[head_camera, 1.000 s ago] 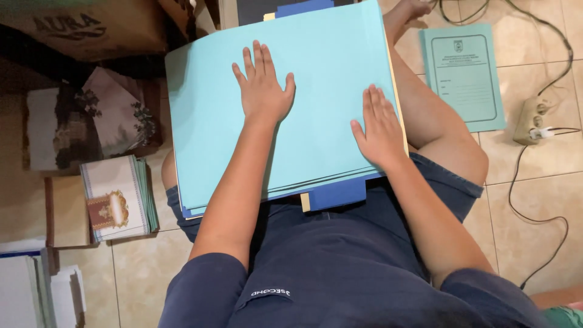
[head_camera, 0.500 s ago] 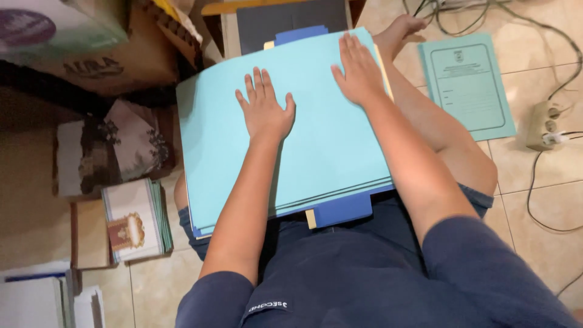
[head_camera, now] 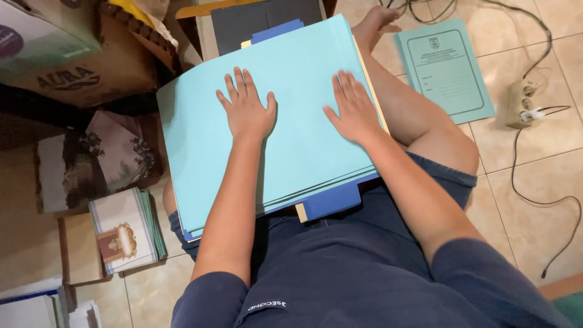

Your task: Pressing down on a stack of folders with hands to flatten them and ensure documents are properly seated.

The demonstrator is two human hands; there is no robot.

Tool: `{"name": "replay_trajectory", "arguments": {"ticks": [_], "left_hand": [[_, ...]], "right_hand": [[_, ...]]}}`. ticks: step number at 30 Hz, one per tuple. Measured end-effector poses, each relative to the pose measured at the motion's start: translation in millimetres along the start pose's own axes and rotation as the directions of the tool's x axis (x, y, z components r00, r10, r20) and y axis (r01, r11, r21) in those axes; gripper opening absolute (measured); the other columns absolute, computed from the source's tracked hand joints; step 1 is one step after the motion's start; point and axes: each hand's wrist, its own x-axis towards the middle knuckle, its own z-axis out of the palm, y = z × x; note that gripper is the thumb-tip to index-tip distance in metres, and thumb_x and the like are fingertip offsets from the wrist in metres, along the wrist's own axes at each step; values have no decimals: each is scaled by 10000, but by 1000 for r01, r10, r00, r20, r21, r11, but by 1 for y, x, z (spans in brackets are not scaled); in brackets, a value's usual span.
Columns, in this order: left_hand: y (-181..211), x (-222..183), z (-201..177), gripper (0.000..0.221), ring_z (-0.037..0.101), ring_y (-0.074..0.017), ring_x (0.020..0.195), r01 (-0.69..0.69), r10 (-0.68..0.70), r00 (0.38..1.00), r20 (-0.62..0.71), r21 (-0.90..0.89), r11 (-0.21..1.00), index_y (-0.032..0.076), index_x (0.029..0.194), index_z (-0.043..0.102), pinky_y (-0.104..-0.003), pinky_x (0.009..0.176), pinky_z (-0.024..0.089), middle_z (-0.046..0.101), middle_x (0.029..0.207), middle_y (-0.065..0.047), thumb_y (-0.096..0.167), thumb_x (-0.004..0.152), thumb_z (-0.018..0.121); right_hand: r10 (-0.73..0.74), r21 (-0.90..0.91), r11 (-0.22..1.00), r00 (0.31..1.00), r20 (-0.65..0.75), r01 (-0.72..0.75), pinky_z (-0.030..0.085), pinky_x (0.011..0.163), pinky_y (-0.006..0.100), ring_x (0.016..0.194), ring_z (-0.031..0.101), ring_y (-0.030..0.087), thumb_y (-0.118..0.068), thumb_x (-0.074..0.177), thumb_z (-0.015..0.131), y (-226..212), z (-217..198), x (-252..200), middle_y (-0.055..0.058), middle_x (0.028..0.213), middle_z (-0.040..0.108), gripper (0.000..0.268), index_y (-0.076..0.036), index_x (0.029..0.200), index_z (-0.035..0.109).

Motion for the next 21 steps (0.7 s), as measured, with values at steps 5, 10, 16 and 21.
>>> {"name": "replay_trajectory", "arguments": {"ticks": [5,10,16,21], "left_hand": [[-4,9,10,781,-9,-345,1586,-13,12,998,-56,-23,1000,30,1646,107,-611,1253,14,53,1736,-121,492,1043,289],[-4,10,15,778,5,-326,1588,-1,-2,997,-74,-40,999,38,1645,121,-599,1257,17,68,1736,-108,487,1033,292],[-2,9,10,768,1,-299,1592,34,-35,999,-41,-41,999,51,1649,90,-573,1267,12,56,1741,-89,475,1035,271],[-5,9,12,778,3,-322,1591,9,-10,999,-42,-18,1000,25,1646,74,-586,1266,14,36,1740,-105,487,1050,267]], "right_hand": [[-6,-21,1000,1000,-8,5,83,1304,443,1591,31,310,-428,1128,296,5,-11,102,176,1723,49,715,23,1631,62],[-29,5,1000,997,-72,29,114,1294,431,1587,103,294,-424,1135,302,9,-7,123,174,1716,112,685,17,1633,137],[9,-19,1000,1000,3,-9,73,1304,417,1598,29,277,-412,1125,290,-6,-6,35,158,1727,37,701,14,1636,68],[39,6,999,999,-28,-39,137,1279,456,1592,79,308,-456,1106,306,-15,1,-31,173,1722,98,734,14,1637,119]]}}
